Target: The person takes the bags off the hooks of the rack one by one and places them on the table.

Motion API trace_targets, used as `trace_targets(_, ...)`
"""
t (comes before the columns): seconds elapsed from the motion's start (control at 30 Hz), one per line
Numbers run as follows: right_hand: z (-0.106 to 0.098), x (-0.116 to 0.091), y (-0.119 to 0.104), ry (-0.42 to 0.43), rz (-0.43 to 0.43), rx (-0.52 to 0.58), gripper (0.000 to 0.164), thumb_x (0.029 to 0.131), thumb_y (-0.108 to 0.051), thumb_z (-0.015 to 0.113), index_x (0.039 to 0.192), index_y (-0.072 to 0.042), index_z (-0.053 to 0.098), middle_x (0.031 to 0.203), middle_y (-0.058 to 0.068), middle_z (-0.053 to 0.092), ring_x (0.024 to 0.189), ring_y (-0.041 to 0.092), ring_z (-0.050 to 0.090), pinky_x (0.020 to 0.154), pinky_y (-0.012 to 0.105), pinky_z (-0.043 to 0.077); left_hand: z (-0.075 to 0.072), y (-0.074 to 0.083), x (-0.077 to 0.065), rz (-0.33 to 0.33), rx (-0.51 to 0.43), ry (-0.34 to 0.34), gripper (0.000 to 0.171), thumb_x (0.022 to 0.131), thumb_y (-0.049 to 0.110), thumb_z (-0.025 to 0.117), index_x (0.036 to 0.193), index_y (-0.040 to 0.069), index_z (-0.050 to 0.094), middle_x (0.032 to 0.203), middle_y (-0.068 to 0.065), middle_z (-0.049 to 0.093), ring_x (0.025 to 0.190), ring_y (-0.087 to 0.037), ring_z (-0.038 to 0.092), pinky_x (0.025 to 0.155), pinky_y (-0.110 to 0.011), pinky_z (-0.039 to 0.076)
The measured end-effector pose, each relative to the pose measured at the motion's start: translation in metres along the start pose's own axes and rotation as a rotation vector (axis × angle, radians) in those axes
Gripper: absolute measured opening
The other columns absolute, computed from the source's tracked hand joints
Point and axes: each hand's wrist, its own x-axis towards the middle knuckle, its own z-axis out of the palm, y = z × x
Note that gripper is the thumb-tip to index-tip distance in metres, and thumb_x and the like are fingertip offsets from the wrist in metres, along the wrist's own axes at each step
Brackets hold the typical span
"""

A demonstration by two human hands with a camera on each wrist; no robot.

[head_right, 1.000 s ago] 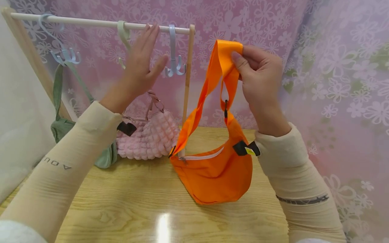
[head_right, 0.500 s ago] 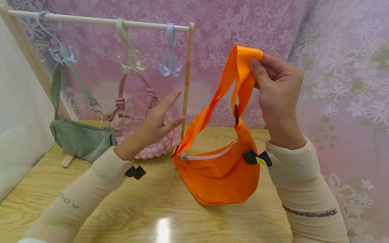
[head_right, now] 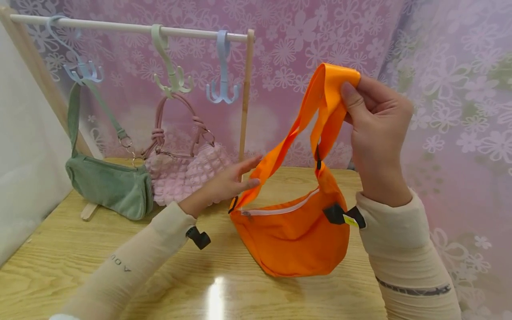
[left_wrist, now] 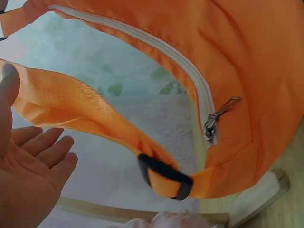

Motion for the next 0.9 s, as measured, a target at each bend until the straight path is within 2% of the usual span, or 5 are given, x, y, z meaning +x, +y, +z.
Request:
trace_targets(0.2, -0.003, -0.002, -0.001, 0.012, 0.003, 0.023, 0.041, 0.073, 0.003, 0.08, 0.109, 0.018, 0.065, 0.093, 0.025, 0.07, 0.076, 0.03, 0.071, 0.072, 0.037, 0.054, 0.013, -0.009, 0.001, -0.067, -0.07, -0.048, 0.069, 0.093, 0.032, 0.067, 0.152, 0.014, 0.035, 0.148, -0.004, 0.045, 0.137, -0.018, 0.04, 0.111, -0.038, 0.035)
trace_targets(0.37, -0.009, -0.003, 0.0, 0.016, -0.005, 0.014, 0.04, 0.074, 0.003, 0.079, 0.109, 0.019, 0.065, 0.091, 0.025, 0.069, 0.076, 0.03, 0.071, 0.072, 0.036, 0.054, 0.023, -0.014, 0.002, -0.036, -0.088, -0.087, 0.046, 0.09, 0.026, 0.071, 0.13, 0.009, 0.057, 0.107, -0.003, 0.066, 0.096, -0.014, 0.06, 0.084, -0.027, 0.049)
trace_targets(0.5, -0.017, -0.003, 0.002, 0.035, 0.016, 0.026, 0.041, 0.074, 0.004, 0.079, 0.109, 0.019, 0.064, 0.088, 0.025, 0.069, 0.073, 0.03, 0.071, 0.07, 0.036, 0.053, 0.027, -0.017, 0.002, -0.006, -0.131, -0.09, 0.034, 0.089, 0.021, 0.072, 0.119, 0.006, 0.064, 0.098, -0.003, 0.07, 0.076, -0.012, 0.06, 0.07, -0.023, 0.051)
trace_targets(0.73, -0.029, -0.006, 0.008, 0.038, 0.02, 0.005, 0.042, 0.074, 0.003, 0.079, 0.109, 0.019, 0.064, 0.087, 0.025, 0.069, 0.073, 0.029, 0.071, 0.069, 0.036, 0.053, 0.028, -0.017, -0.002, -0.046, -0.154, -0.068, 0.025, 0.09, 0.019, 0.07, 0.11, 0.005, 0.067, 0.096, -0.009, 0.073, 0.074, -0.01, 0.063, 0.066, -0.023, 0.052)
trace_targets(0.9, -0.037, -0.007, 0.009, 0.051, 0.039, -0.029, 0.044, 0.073, 0.0, 0.081, 0.11, 0.017, 0.065, 0.09, 0.023, 0.07, 0.075, 0.027, 0.072, 0.07, 0.034, 0.053, 0.027, -0.02, -0.002, -0.012, -0.17, -0.061, 0.022, 0.093, 0.015, 0.066, 0.109, 0.0, 0.069, 0.096, -0.012, 0.074, 0.085, -0.015, 0.07, 0.075, -0.024, 0.055)
